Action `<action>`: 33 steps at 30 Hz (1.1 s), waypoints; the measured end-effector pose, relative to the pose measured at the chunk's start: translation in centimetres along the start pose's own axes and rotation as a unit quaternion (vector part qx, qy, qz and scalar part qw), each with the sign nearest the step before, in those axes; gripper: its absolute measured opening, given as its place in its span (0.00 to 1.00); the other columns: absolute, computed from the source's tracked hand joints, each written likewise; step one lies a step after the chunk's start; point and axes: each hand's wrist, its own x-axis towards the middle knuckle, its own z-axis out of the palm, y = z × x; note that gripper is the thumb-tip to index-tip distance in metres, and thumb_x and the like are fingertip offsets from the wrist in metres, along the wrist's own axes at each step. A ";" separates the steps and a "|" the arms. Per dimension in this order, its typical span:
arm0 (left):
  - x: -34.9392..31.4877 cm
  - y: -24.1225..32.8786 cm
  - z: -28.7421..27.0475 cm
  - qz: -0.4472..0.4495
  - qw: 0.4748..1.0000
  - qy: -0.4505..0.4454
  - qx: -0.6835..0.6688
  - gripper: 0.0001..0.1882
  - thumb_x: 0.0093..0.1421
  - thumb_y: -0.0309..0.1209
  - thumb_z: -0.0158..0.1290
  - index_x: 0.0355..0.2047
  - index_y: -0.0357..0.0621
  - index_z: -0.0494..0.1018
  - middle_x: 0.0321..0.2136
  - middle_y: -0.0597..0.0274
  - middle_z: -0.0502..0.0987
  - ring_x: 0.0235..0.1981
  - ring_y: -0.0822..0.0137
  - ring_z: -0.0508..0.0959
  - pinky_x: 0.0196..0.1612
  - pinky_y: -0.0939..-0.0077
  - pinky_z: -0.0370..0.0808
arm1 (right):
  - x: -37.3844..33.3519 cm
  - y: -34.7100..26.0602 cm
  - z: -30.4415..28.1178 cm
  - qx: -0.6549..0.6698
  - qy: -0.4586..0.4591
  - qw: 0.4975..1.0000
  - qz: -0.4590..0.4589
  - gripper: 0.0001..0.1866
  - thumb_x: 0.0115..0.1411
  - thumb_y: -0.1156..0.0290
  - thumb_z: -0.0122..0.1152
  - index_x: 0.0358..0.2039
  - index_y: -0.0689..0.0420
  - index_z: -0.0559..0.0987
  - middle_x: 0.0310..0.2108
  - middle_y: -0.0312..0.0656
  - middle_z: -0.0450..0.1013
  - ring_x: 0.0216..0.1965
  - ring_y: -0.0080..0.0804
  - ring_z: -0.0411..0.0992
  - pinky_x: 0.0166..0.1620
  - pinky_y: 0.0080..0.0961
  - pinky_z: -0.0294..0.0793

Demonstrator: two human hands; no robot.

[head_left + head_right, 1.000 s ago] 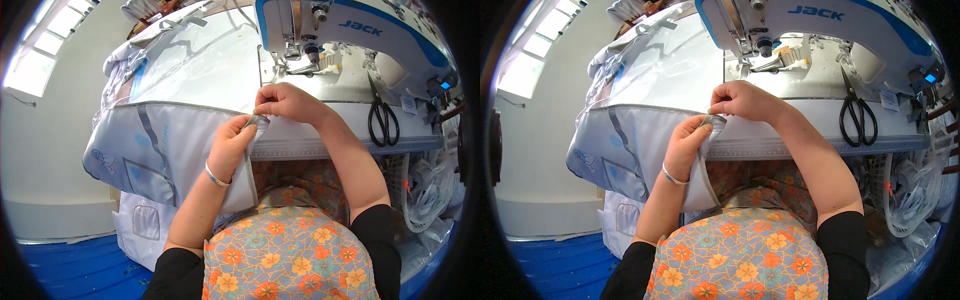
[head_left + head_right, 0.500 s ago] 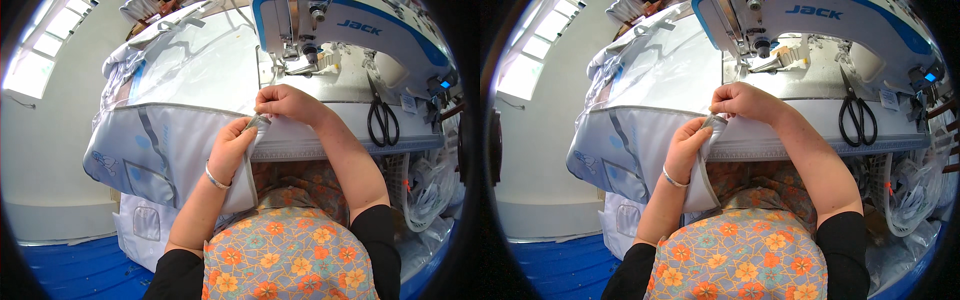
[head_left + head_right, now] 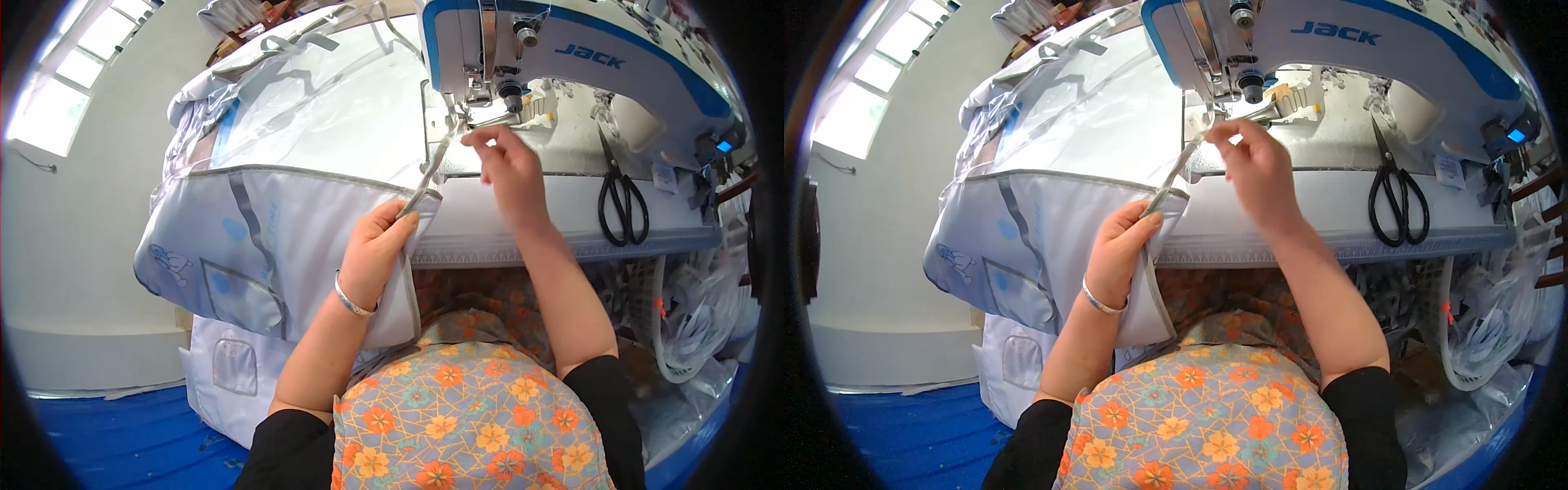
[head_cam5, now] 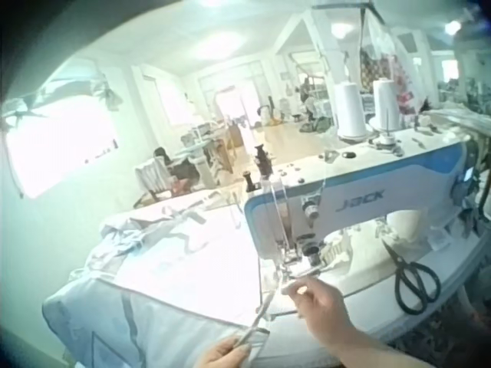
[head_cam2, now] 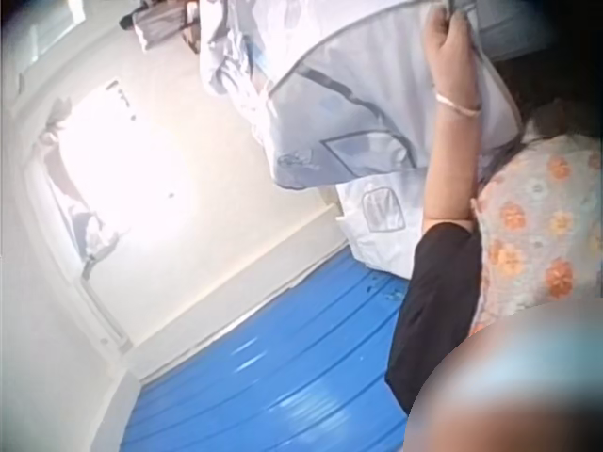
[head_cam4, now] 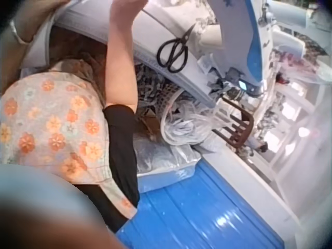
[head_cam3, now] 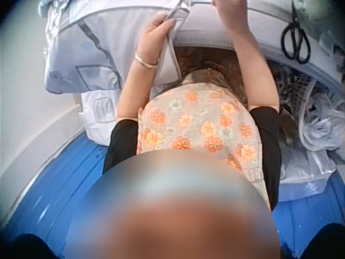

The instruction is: Sewing fabric and plastic pieces together using an industrial sewing machine to manufacture bags.

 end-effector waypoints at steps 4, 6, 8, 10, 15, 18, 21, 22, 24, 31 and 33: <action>-0.6 0.2 -0.3 0.007 1.000 -0.012 0.003 0.10 0.66 0.28 0.53 0.42 0.34 0.78 0.31 0.70 0.78 0.33 0.81 0.71 0.37 0.84 0.68 | -2.4 -2.0 1.8 -0.071 -0.127 0.975 -0.167 0.10 0.56 0.77 0.65 0.40 0.61 0.80 0.34 0.38 0.79 0.24 0.22 0.66 0.33 0.23 0.70; -1.9 1.7 -0.9 0.056 0.973 0.022 0.225 0.08 0.65 0.25 0.53 0.41 0.36 0.79 0.32 0.66 0.80 0.33 0.79 0.76 0.37 0.81 0.72 | -1.4 -2.1 1.1 -0.215 -0.252 0.923 -0.194 0.06 0.56 0.77 0.65 0.34 0.62 0.80 0.30 0.43 0.76 0.27 0.31 0.69 0.35 0.27 0.71; -3.1 2.1 -5.7 0.207 0.887 0.135 0.390 0.11 0.58 0.23 0.57 0.43 0.37 0.79 0.37 0.55 0.82 0.39 0.63 0.82 0.45 0.73 0.76 | -1.1 -1.1 0.1 -0.223 -0.233 0.924 -0.204 0.04 0.55 0.78 0.66 0.31 0.63 0.80 0.28 0.46 0.73 0.29 0.37 0.71 0.36 0.30 0.71; -4.9 4.9 -12.9 0.327 0.724 0.280 0.539 0.19 0.57 0.25 0.59 0.50 0.36 0.75 0.49 0.48 0.78 0.51 0.53 0.77 0.58 0.61 0.70 | -1.5 -0.9 -0.7 -0.232 -0.243 0.925 -0.177 0.04 0.55 0.79 0.65 0.32 0.62 0.80 0.28 0.44 0.73 0.31 0.35 0.72 0.37 0.29 0.71; -15.5 6.6 -45.1 0.074 0.412 0.566 0.710 0.49 0.53 0.47 0.67 0.67 0.35 0.57 0.65 0.42 0.62 0.68 0.47 0.61 0.68 0.55 0.61 | -2.8 0.0 0.2 -0.208 -0.257 0.934 -0.139 0.04 0.56 0.81 0.63 0.33 0.62 0.80 0.31 0.42 0.74 0.33 0.34 0.72 0.38 0.27 0.71; -19.4 5.7 -54.7 0.024 0.564 0.523 0.638 0.56 0.52 0.50 0.68 0.70 0.35 0.50 0.68 0.41 0.58 0.70 0.46 0.58 0.69 0.59 0.59 | -3.4 -0.1 -0.4 -0.178 -0.248 0.944 -0.127 0.05 0.56 0.82 0.62 0.34 0.62 0.79 0.34 0.42 0.74 0.35 0.34 0.72 0.40 0.27 0.72; -17.0 2.4 -57.3 -0.060 0.678 0.491 0.544 0.56 0.52 0.46 0.67 0.71 0.37 0.48 0.69 0.41 0.56 0.68 0.47 0.61 0.68 0.61 0.60 | -3.9 0.2 -0.7 -0.197 -0.245 0.941 -0.126 0.06 0.54 0.83 0.60 0.34 0.62 0.78 0.36 0.43 0.74 0.37 0.37 0.73 0.41 0.28 0.72; -17.5 2.4 -58.5 -0.057 0.677 0.490 0.546 0.56 0.52 0.46 0.67 0.71 0.37 0.48 0.69 0.41 0.56 0.68 0.47 0.61 0.68 0.61 0.60 | -4.0 0.4 -1.2 -0.201 -0.251 0.935 -0.150 0.07 0.53 0.84 0.59 0.34 0.62 0.78 0.37 0.43 0.75 0.38 0.38 0.74 0.42 0.29 0.73; -17.3 1.8 -60.2 0.046 0.670 0.504 0.543 0.48 0.53 0.46 0.67 0.67 0.35 0.58 0.63 0.41 0.67 0.60 0.46 0.72 0.63 0.62 0.67 | -4.3 0.6 -1.6 -0.198 -0.240 0.937 -0.162 0.08 0.52 0.84 0.58 0.34 0.62 0.77 0.37 0.43 0.75 0.39 0.39 0.74 0.43 0.30 0.73; -15.3 1.7 -60.8 -0.053 0.608 0.614 0.500 0.31 0.63 0.48 0.59 0.52 0.30 0.74 0.44 0.50 0.82 0.40 0.49 0.82 0.52 0.60 0.76 | -4.2 0.4 -1.2 -0.223 -0.220 0.931 -0.187 0.10 0.49 0.85 0.58 0.34 0.61 0.78 0.38 0.44 0.76 0.40 0.43 0.75 0.45 0.33 0.75; -14.9 4.2 -60.3 0.033 0.630 0.757 0.173 0.29 0.68 0.47 0.51 0.53 0.29 0.73 0.50 0.52 0.80 0.47 0.52 0.81 0.56 0.59 0.74 | -4.5 0.4 -0.9 -0.248 -0.225 0.912 -0.237 0.10 0.49 0.83 0.60 0.33 0.60 0.78 0.36 0.44 0.76 0.40 0.45 0.75 0.44 0.34 0.75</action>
